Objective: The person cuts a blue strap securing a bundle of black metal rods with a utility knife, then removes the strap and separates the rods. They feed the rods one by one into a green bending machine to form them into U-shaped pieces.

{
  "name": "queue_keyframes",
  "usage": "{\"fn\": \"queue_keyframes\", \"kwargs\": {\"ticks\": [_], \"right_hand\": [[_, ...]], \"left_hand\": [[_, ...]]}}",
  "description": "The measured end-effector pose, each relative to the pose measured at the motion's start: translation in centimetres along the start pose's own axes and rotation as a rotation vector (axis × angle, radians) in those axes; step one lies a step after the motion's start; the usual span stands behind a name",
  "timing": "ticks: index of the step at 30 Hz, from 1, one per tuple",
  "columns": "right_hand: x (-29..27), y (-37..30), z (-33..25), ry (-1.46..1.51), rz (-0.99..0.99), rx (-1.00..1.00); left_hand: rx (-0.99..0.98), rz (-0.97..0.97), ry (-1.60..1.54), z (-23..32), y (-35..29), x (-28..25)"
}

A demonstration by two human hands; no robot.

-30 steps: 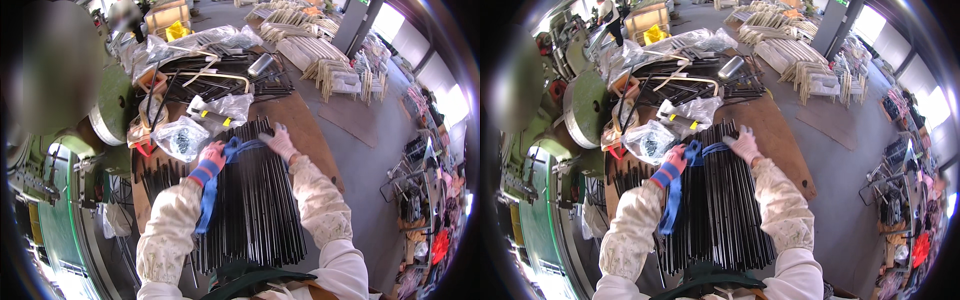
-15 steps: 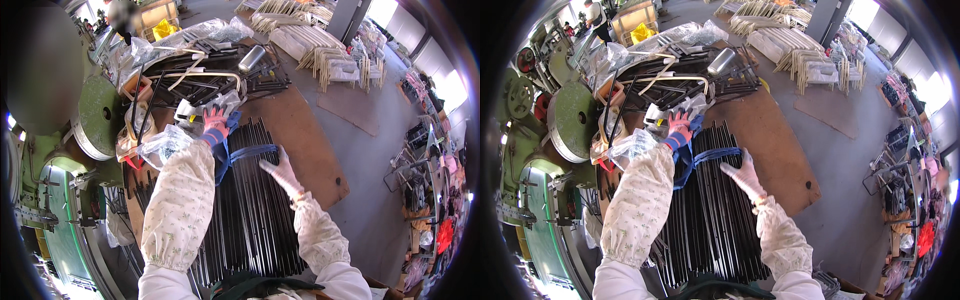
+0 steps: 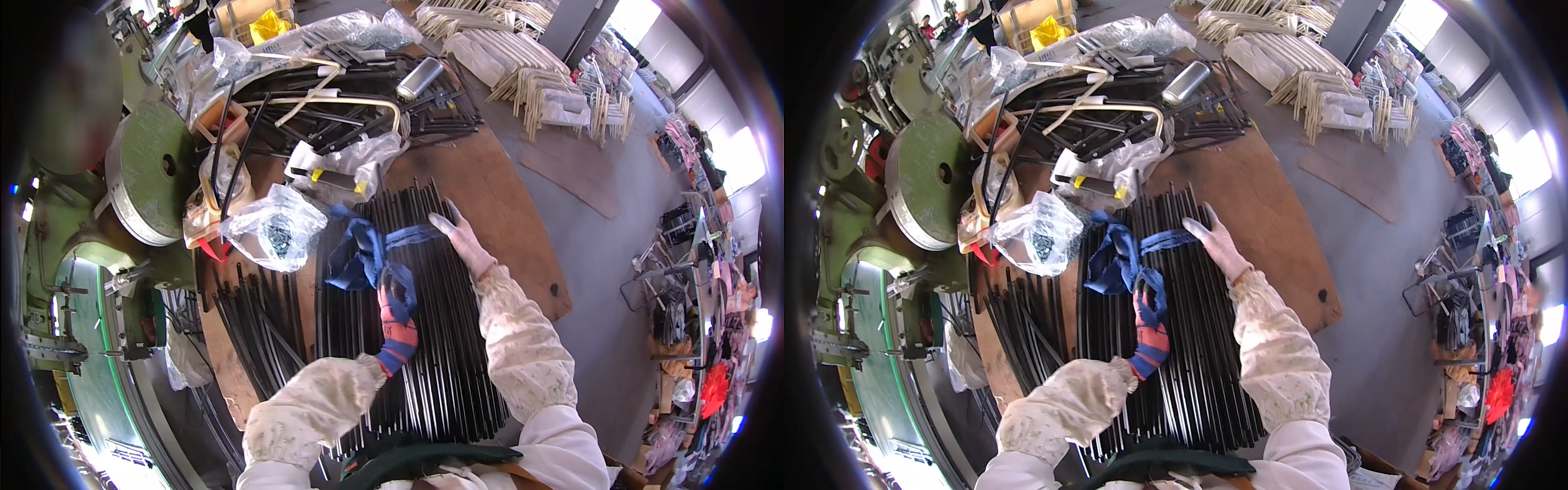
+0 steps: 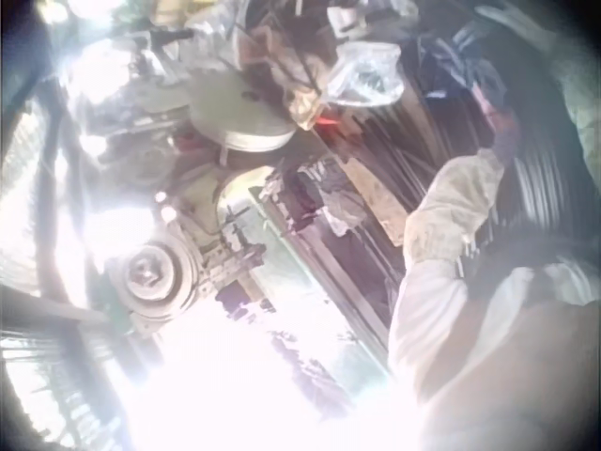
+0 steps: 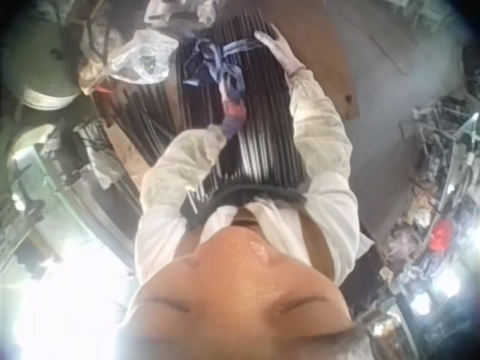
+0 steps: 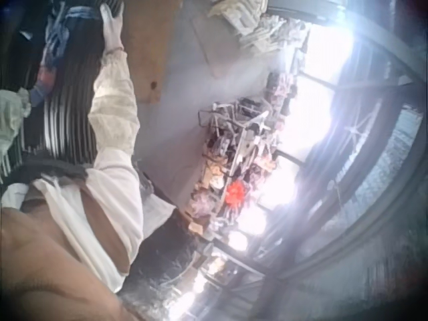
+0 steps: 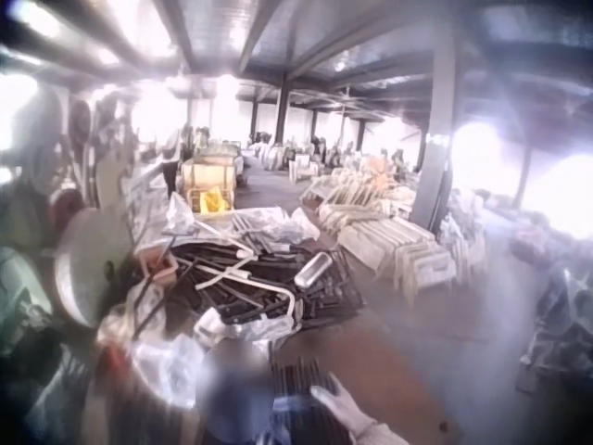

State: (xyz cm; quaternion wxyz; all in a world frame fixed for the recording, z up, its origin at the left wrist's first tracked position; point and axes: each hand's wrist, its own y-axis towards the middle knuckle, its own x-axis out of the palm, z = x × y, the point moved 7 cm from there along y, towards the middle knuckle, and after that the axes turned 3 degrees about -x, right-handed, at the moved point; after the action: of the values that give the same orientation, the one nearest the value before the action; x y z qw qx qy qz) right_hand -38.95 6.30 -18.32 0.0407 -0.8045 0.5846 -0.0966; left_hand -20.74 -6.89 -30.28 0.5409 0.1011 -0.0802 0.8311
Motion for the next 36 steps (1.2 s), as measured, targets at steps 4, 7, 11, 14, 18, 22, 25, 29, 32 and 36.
{"fn": "queue_keyframes", "kwargs": {"ticks": [4,7,11,14,18,22,25,29,32,36], "right_hand": [[0.3,2.9,0.0,-0.247,-0.108,-0.073],[2.0,3.9,-0.5,-0.122,-0.245,-0.073],[-2.1,0.6,0.9,-0.366,-0.060,-0.102],[-5.5,-3.0,4.1,-0.184,-0.051,-0.101],[-6.9,-5.5,5.4,-0.112,0.067,-0.008],[-9.2,-6.3,6.8,-0.177,0.204,0.033],[-10.5,-9.3,6.2,-0.208,0.236,0.061],[-7.2,-12.9,3.6,-0.380,0.194,0.018],[-4.8,-16.2,0.8,-0.715,0.181,-0.005],[4.3,-20.8,-5.0,-1.275,-0.077,-0.167]], "left_hand": [[0.227,0.090,0.608,4.4,-3.9,2.5],[0.139,0.257,0.549,4.7,-3.9,2.4],[0.105,0.210,-0.464,12.4,3.1,-2.9],[0.313,0.316,-0.305,20.7,9.1,-11.6],[0.477,-0.185,0.885,18.0,12.4,-7.2],[0.351,-0.641,1.793,10.4,12.5,-1.7],[0.372,-0.717,1.914,9.7,12.9,0.0],[0.442,-0.915,2.140,8.9,13.2,-1.0],[0.238,-1.051,2.024,10.4,12.8,0.6],[-0.520,-0.976,1.050,6.0,17.6,-9.1]]}}
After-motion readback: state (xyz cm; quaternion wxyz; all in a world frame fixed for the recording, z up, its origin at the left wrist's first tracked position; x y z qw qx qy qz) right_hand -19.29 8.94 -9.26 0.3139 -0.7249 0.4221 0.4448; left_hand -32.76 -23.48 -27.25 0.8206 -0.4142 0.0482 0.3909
